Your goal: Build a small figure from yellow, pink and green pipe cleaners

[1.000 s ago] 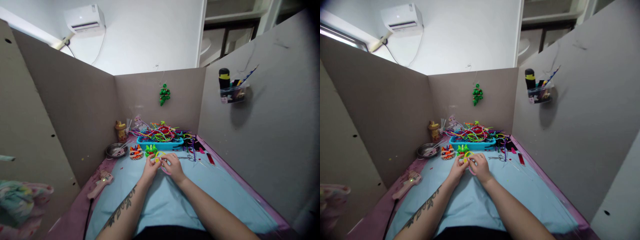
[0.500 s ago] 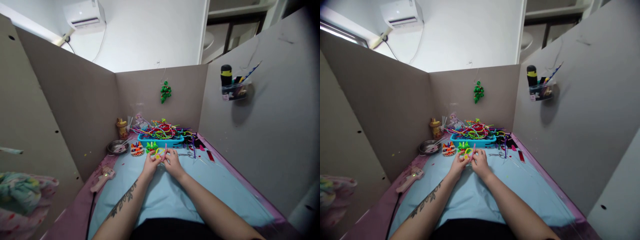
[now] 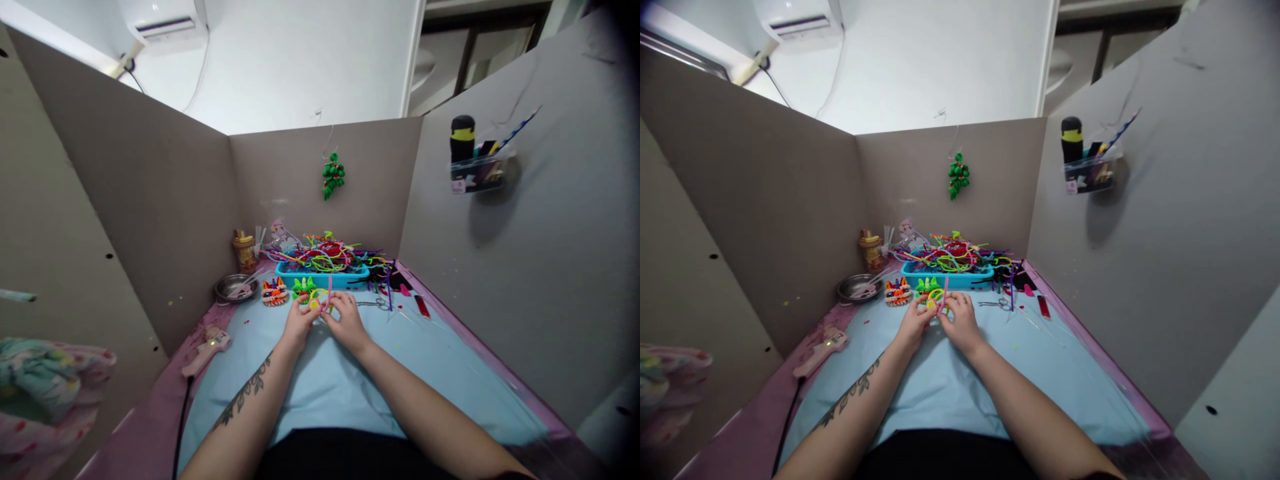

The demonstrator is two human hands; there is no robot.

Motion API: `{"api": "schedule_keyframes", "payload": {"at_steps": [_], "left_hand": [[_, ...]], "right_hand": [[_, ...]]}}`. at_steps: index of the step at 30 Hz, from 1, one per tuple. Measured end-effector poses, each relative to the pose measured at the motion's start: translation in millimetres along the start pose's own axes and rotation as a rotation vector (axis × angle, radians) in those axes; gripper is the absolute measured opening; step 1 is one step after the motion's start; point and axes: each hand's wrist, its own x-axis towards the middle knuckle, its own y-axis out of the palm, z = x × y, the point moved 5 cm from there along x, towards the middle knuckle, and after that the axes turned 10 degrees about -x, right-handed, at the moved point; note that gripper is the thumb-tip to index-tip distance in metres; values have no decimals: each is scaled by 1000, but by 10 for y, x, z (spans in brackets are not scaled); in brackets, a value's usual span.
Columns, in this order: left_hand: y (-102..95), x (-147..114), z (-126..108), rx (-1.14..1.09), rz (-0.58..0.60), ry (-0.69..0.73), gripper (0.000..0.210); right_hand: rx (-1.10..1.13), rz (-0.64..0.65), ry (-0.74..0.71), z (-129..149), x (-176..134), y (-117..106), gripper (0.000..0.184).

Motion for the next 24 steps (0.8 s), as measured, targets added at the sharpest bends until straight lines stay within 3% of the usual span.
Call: {"api": "schedule_keyframes", "payload": {"at_steps": [6, 14, 24], "left_hand": [[31, -3, -3, -38, 91, -12, 61], [30, -20, -16, 26, 39, 43, 60], [85, -34, 5, 65, 124, 120, 58]], "right_hand": [[5, -33, 29, -14, 8, -41, 7], [11, -24, 48, -59, -9, 2, 6], [-29, 31, 53, -114, -15, 54, 12]]}}
